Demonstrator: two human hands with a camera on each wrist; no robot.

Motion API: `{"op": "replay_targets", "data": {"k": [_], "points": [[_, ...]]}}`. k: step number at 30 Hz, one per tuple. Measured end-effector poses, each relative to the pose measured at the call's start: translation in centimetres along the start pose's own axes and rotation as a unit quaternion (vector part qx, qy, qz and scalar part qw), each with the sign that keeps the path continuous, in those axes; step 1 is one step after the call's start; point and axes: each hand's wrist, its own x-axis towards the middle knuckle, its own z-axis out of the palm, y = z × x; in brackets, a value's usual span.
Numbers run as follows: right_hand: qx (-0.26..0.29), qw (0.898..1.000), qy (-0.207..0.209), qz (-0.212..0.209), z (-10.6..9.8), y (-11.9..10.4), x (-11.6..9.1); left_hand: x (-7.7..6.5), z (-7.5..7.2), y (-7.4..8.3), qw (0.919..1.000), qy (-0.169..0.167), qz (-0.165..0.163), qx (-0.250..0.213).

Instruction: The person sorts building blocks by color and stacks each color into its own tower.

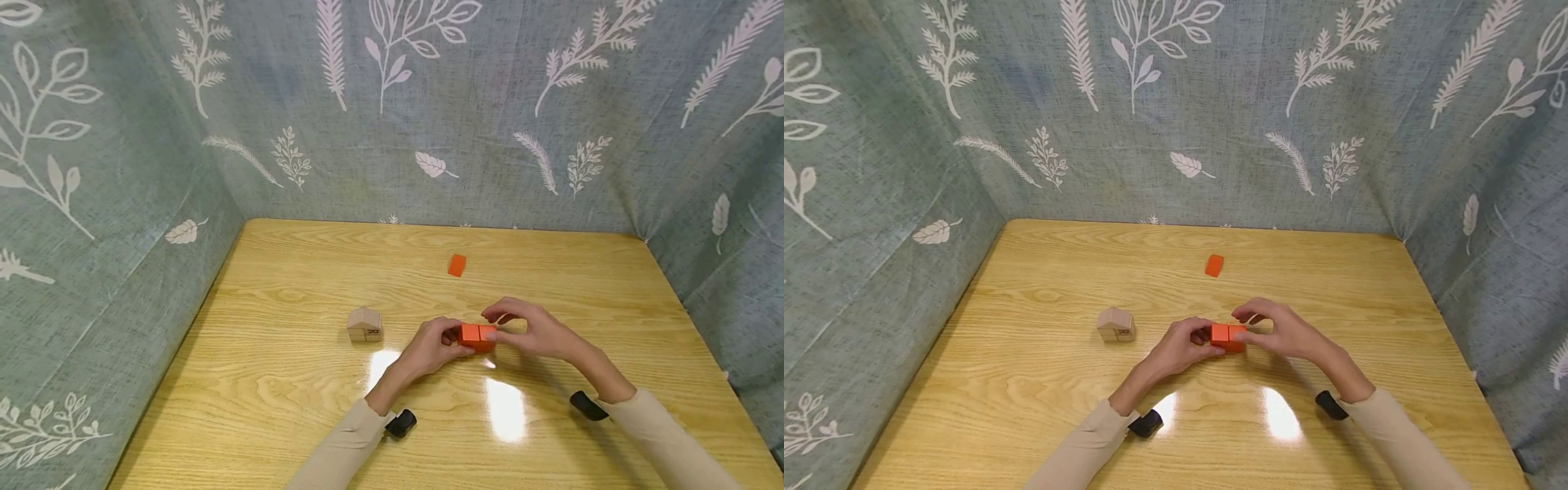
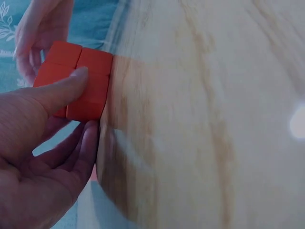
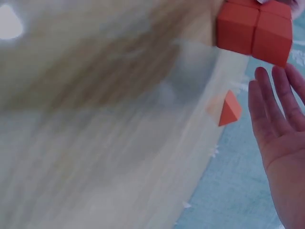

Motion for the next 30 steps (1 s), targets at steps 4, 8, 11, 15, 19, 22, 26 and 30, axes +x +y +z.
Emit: {"op": "replay_targets", "data": {"k": [4, 8, 11, 15, 19, 22, 26, 30], "points": [[-0.001, 1.000, 0.021, 0.013, -0.8, 0.5, 1.1, 0.0, 0.0, -0.3, 1.0000, 0.007, -0.001, -0.002], [-0.016, 0.999, 0.041, 0.016, -1.6, 1.2, 2.4, -0.1, 0.0, -0.3, 0.9999, 0.007, -0.007, -0.005], [-0.017, 0.998, 0.051, 0.018, -2.0, 1.9, 3.5, -0.1, 0.0, -0.3, 0.9999, 0.006, -0.009, -0.009], [-0.008, 0.998, 0.056, 0.017, -2.3, 2.7, 4.6, -0.1, 0.0, -0.2, 0.9999, 0.002, -0.012, -0.011], [-0.002, 0.998, 0.054, 0.018, -2.5, 3.0, 5.7, -0.1, 0.0, -0.2, 0.9997, 0.001, -0.021, -0.013], [-0.005, 0.998, 0.050, 0.027, -2.5, 2.8, 6.6, -0.2, -0.1, -0.1, 0.9995, 0.001, -0.029, -0.013], [-0.020, 0.998, 0.041, 0.035, -2.4, 3.3, 7.6, -0.3, -0.1, 0.0, 0.9995, 0.004, -0.032, -0.009], [-0.042, 0.998, 0.033, 0.032, -2.2, 4.5, 8.5, -0.3, 0.0, 0.1, 0.9996, 0.006, -0.027, -0.010]]}}
